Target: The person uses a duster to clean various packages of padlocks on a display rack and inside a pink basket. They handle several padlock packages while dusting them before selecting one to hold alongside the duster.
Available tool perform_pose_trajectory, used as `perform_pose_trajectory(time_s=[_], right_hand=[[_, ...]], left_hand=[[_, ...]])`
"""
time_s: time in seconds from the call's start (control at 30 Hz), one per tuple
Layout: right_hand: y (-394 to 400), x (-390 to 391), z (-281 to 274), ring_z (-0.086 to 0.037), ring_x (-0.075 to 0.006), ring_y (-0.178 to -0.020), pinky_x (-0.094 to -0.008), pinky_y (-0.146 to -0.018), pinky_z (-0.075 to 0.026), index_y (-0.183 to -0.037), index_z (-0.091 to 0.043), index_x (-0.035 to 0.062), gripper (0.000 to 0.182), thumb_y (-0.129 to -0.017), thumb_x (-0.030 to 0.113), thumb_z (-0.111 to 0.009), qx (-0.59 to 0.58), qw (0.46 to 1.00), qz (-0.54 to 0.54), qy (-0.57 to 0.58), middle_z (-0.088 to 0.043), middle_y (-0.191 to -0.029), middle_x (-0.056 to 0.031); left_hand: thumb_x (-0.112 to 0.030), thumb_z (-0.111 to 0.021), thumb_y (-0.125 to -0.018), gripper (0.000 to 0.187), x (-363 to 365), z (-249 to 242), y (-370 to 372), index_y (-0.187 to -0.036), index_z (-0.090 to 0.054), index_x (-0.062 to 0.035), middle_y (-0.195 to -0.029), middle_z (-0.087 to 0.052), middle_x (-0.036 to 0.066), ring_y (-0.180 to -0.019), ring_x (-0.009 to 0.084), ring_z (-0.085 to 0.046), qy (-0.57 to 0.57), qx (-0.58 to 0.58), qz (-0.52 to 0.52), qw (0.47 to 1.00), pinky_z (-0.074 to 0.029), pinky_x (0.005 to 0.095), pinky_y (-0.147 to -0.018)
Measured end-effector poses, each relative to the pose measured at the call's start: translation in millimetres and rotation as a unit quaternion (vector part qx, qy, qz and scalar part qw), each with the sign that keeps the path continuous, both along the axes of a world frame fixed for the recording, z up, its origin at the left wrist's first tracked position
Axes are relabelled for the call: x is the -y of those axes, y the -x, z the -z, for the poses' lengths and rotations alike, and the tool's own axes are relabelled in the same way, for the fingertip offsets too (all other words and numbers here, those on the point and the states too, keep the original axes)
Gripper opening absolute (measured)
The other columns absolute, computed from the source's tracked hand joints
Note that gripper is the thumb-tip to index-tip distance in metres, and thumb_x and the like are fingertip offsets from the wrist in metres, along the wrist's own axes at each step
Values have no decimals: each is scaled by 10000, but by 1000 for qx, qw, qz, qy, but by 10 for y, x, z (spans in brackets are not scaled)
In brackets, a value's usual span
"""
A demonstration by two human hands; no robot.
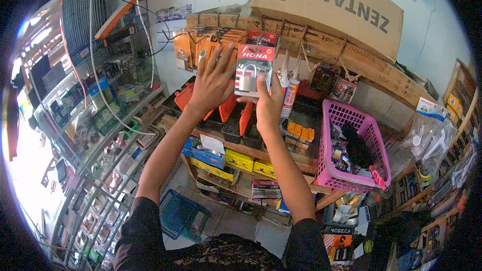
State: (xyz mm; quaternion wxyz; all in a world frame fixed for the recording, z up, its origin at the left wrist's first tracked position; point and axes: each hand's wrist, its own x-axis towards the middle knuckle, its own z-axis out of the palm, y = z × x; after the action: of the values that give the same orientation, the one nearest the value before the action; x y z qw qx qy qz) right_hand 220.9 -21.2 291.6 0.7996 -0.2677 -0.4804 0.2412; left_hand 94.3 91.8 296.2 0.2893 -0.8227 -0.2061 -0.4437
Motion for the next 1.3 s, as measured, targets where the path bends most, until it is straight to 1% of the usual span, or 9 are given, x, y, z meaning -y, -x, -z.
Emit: perform_pose_trajectory(time_s=[0.23,0.6,0.7,0.8,0.87,0.93,1.07,1.17,1.3], right_hand=[[-416,-558,52,-660,-201,-808,-314,-591,-601,-1142,-524,0,353,-998,322,-506,10,1000,6,-14,-613,-996,-94],[-553,-942,31,-631,-141,-682,-243,-448,-521,-1115,-516,3,315,-990,291,-540,56,979,192,-39,-618,-953,-92],[-551,-845,91,-643,-166,-757,-254,-512,-534,-1165,-484,4,334,-965,250,-589,16,980,200,2,-621,-979,-99],[-525,-504,173,-587,-225,-1054,-311,-785,-518,-1250,-445,15,410,-916,144,-645,-19,975,214,57,-577,-1162,-137],[-774,-361,487,-563,-227,-1110,-332,-840,-497,-1263,-461,34,413,-905,125,-646,73,959,272,-8,-553,-1212,-137],[-707,459,327,-603,-188,-1021,-299,-815,-487,-1192,-545,36,356,-902,208,-658,131,963,190,137,-591,-1177,-101],[-1140,1609,103,-614,-96,-912,-220,-633,-471,-1126,-620,57,306,-911,275,-637,316,867,318,216,-661,-1058,-37],[-1673,2194,-53,-653,-244,-956,-357,-734,-510,-1117,-616,45,335,-892,290,-656,378,742,439,339,-669,-998,-136],[-2448,2756,284,-643,-331,-991,-434,-819,-508,-1146,-618,76,377,-854,311,-669,492,549,443,511,-660,-1040,-186]], left_hand=[[-278,-601,-854,615,6,-4,-6,-1434,-418,-186,-1579,-214,73,-1458,279,-169,-10,8,-9,1000,-159,530,-1130],[-299,-614,-856,643,37,-9,-4,-1450,-390,-193,-1584,-192,84,-1461,296,-155,10,-1,1,1000,-172,552,-1122],[-304,-617,-855,623,57,-9,-12,-1434,-417,-189,-1585,-189,84,-1462,295,-152,8,6,8,1000,-164,554,-1124],[-312,-607,-870,549,90,18,7,-1394,-482,-208,-1587,-179,93,-1457,331,-134,7,16,3,1000,-126,553,-1127],[-320,-605,-876,550,170,42,46,-1401,-475,-221,-1586,-181,102,-1451,348,-136,19,14,4,1000,-133,547,-1120],[-343,-599,-889,532,238,54,104,-1398,-483,-242,-1576,-195,130,-1436,379,-149,25,10,-4,1000,-160,528,-1099],[-290,-666,-807,542,393,208,122,-1329,-545,-211,-1541,-268,159,-1413,391,-206,14,46,58,997,-175,535,-1085],[-280,-698,-779,545,661,340,-8,-1304,-568,-216,-1509,-318,156,-1386,393,-248,32,35,121,992,-196,532,-1075],[-272,-702,-784,471,1112,421,-452,-1238,-617,-185,-1396,-446,147,-1319,384,-352,83,-40,283,955,-269,522,-1047]])
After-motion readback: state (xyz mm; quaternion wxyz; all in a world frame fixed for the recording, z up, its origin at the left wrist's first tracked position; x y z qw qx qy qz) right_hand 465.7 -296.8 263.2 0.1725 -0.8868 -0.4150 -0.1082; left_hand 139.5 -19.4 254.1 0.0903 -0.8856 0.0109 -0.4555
